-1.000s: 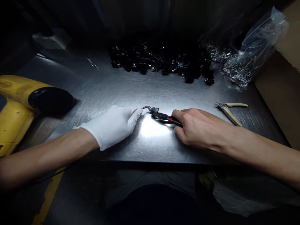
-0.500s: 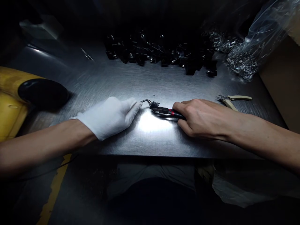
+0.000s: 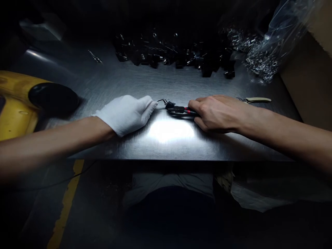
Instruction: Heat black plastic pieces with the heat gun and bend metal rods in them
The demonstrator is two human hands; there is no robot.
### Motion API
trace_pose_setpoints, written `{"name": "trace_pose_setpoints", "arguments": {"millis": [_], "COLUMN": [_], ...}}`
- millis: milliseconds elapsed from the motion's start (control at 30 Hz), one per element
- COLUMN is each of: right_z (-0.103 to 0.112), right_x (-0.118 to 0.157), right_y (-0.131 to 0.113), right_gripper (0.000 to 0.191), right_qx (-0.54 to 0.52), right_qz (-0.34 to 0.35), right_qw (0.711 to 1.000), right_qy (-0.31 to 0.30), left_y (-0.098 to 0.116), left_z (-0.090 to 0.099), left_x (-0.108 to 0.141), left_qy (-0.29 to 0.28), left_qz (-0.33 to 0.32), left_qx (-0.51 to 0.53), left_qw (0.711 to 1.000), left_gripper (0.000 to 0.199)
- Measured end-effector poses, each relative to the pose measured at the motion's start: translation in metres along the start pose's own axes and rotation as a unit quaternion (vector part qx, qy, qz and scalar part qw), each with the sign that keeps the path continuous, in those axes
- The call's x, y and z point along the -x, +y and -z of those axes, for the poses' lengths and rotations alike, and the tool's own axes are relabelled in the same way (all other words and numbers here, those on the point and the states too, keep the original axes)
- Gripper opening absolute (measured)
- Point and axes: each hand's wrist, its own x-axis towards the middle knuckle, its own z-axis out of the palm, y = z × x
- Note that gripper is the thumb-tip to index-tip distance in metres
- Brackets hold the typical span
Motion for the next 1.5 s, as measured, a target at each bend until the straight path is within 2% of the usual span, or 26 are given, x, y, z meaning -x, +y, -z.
{"name": "trace_pose_setpoints", "arguments": {"millis": [133,233,300,433,467,500,533,567,600,667,733,900,1067,1167,1233,1300,1500], "right_z": [0.008,0.008,0.004,-0.009,-0.012,-0.015,-0.017,-0.02,-0.022,-0.025,-0.026,-0.029,-0.032,-0.033,-0.035,-0.036,-0.038], "right_x": [0.01,0.017,0.018,0.017,0.017,0.016,0.016,0.015,0.015,0.014,0.014,0.011,0.01,0.01,0.011,0.011,0.018], "right_y": [-0.017,-0.026,-0.03,-0.042,-0.046,-0.05,-0.053,-0.056,-0.058,-0.061,-0.062,-0.064,-0.063,-0.062,-0.062,-0.062,-0.068], "right_gripper": [0.014,0.006,0.009,0.017,0.017,0.017,0.016,0.016,0.016,0.015,0.013,0.011,0.017,0.02,0.022,0.023,0.026], "right_qx": [-0.147,-0.291,-0.408,-0.616,-0.64,-0.649,-0.639,-0.614,-0.582,-0.523,-0.482,-0.413,-0.354,-0.325,-0.303,-0.28,-0.25], "right_qz": [-0.021,0.0,0.021,0.03,0.03,0.031,0.034,0.036,0.037,0.04,0.04,0.04,0.034,0.03,0.02,0.008,-0.016], "right_qw": [0.988,0.956,0.913,0.786,0.767,0.76,0.768,0.788,0.811,0.846,0.866,0.893,0.91,0.919,0.925,0.93,0.943], "right_qy": [0.039,0.036,0.007,-0.041,-0.035,-0.023,-0.002,0.024,0.05,0.096,0.127,0.175,0.213,0.222,0.23,0.236,0.22], "left_y": [0.018,0.026,0.027,0.032,0.033,0.034,0.036,0.037,0.038,0.042,0.047,0.057,0.056,0.057,0.06,0.063,0.063], "left_z": [-0.006,-0.011,-0.013,-0.016,-0.017,-0.019,-0.022,-0.025,-0.028,-0.034,-0.035,-0.025,-0.018,-0.016,-0.015,-0.015,-0.026], "left_x": [0.014,0.023,0.027,0.029,0.029,0.03,0.03,0.03,0.031,0.031,0.032,0.036,0.041,0.044,0.045,0.046,0.039], "left_qy": [0.082,0.114,0.125,0.147,0.153,0.16,0.165,0.166,0.163,0.143,0.119,0.055,-0.019,-0.049,-0.055,-0.049,0.021], "left_qz": [0.035,0.043,0.049,0.065,0.068,0.069,0.072,0.084,0.103,0.146,0.173,0.183,0.195,0.207,0.216,0.224,0.241], "left_qx": [0.162,0.235,0.271,0.377,0.395,0.402,0.41,0.433,0.475,0.573,0.645,0.708,0.782,0.805,0.815,0.817,0.79], "left_qw": [0.983,0.964,0.953,0.912,0.903,0.899,0.894,0.882,0.859,0.793,0.734,0.68,0.592,0.553,0.535,0.529,0.563], "left_gripper": [0.04,0.038,0.037,0.036,0.036,0.037,0.037,0.038,0.038,0.039,0.04,0.04,0.038,0.038,0.039,0.04,0.041]}}
